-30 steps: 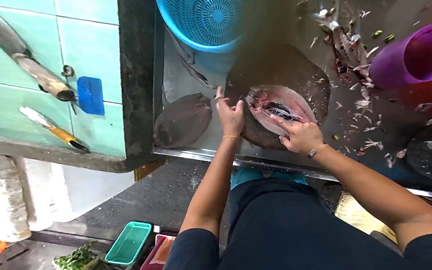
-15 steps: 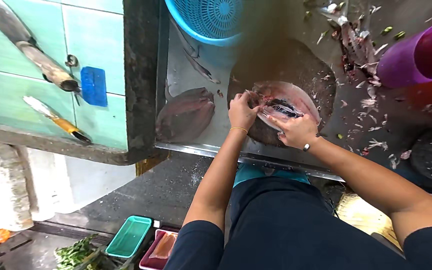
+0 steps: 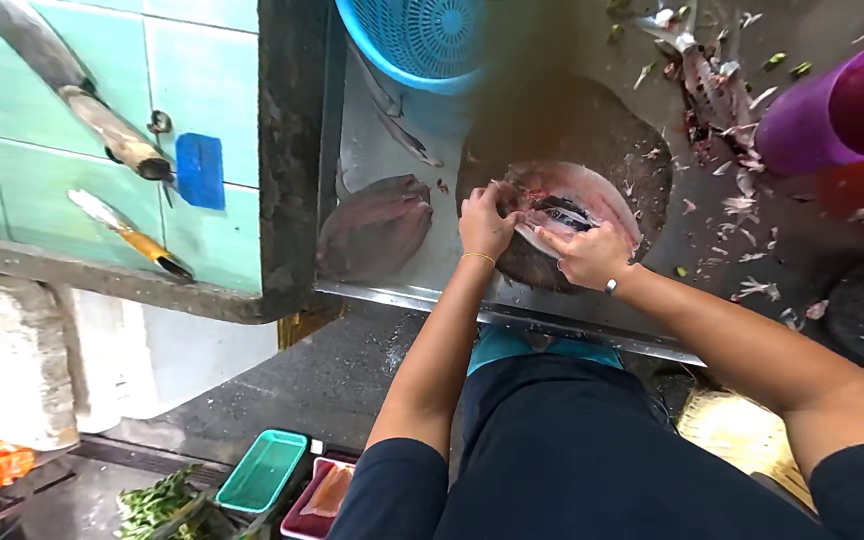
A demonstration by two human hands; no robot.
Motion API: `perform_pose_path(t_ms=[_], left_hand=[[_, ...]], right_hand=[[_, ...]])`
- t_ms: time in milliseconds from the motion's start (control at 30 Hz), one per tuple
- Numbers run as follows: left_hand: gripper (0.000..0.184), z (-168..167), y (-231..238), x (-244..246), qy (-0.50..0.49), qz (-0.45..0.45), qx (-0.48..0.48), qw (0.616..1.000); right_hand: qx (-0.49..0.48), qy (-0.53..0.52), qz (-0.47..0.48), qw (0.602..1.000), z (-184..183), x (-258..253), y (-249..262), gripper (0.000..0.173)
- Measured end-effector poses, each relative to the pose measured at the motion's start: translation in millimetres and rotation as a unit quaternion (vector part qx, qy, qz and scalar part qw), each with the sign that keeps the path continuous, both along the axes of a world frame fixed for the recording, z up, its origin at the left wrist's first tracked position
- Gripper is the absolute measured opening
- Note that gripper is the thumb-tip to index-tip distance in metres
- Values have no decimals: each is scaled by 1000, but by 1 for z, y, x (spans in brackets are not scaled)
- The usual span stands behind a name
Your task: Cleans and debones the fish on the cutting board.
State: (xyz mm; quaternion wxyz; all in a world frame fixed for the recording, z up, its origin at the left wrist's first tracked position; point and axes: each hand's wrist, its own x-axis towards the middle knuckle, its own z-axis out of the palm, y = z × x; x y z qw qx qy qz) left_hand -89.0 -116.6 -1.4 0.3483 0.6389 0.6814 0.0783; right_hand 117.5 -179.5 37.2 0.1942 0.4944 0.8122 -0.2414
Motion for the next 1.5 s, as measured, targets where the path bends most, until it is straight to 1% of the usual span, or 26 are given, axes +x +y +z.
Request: perform_pose_path(t_ms=[67, 100, 167, 200, 233, 267, 300, 333, 367, 433, 467, 500, 533, 567, 633, 733, 800, 900, 933, 1000, 1067, 1200, 1333, 1400, 1467, 1500], left_hand=[[69, -2, -13, 1, -4, -29, 24, 999], [77, -2, -21, 5, -1, -39, 31, 999], [79, -2, -35, 19, 20, -20, 43, 999], [74, -2, -41, 28, 32, 14, 43, 998], [69, -2, -41, 35, 40, 51, 41, 997], [66, -2, -41, 41, 39, 80, 32, 996], [66, 0, -41, 45, 37, 97, 19, 994], [67, 1, -38, 47, 38, 107, 11, 993], [67, 2, -35, 47, 37, 112, 4, 993], [68, 4, -34, 44, 25, 104, -9, 994], [68, 4, -31, 42, 5, 94, -9, 996], [66, 4, -30, 41, -25, 84, -7, 996], [62, 7, -30, 40, -61, 79, -10, 995], [55, 11, -31, 41, -93, 83, -19, 992], [45, 11, -25, 39, -170, 117, -37, 978], [51, -7, -39, 28, -287, 169, -64, 941], [60, -11, -35, 26, -324, 172, -45, 929], [64, -9, -40, 27, -319, 172, -32, 932], [64, -8, -40, 27, -308, 171, -32, 935], [65, -9, -39, 27, -283, 168, -32, 944], [64, -11, -37, 24, -281, 164, -30, 945], [63, -13, -39, 27, -301, 171, -26, 938], [63, -12, -36, 28, -292, 176, -28, 940], [66, -11, -37, 28, -292, 173, -36, 940], [69, -12, -38, 29, -297, 166, -35, 940], [70, -12, -39, 30, -293, 165, -35, 941]], right_hand=[[-14, 38, -37, 999, 3, 4, 2, 66], [-47, 66, -78, 994, 8, 5, 8, 61], [-136, 147, -202, 959, 18, 5, 23, 50], [-188, 183, -272, 926, 23, 4, 31, 44], [-237, 234, -352, 875, 26, 4, 38, 36], [-280, 284, -429, 811, 32, 7, 44, 32], [-299, 339, -479, 753, 41, 11, 46, 32], [-287, 388, -493, 724, 55, 14, 48, 34], [-242, 419, -465, 741, 70, 18, 49, 37], [-79, 396, -360, 841, 92, 29, 41, 50], [3, 356, -335, 872, 91, 41, 34, 56], [60, 287, -344, 892, 80, 57, 26, 60], [80, 178, -375, 906, 64, 75, 16, 62], [75, 71, -402, 910, 49, 92, 2, 65], [71, -7, -434, 898, 39, 108, -15, 56], [60, 25, -392, 918, 50, 80, -46, 48], [55, 70, -346, 934, 51, 48, -44, 45], [35, 88, -278, 956, 36, 11, -41, 46], [22, 79, -261, 962, 32, 5, -39, 39], [-4, 73, -260, 963, 34, 6, -40, 29], [-13, 71, -275, 959, 45, 13, -42, 26], [-29, 44, -272, 961, 43, 1, -39, 36], [-18, 54, -281, 958, 50, 10, -44, 26], [5, 56, -289, 956, 50, 11, -49, 28], [-21, 45, -297, 954, 44, 4, -44, 36], [-39, 38, -295, 954, 42, 2, -42, 34]])
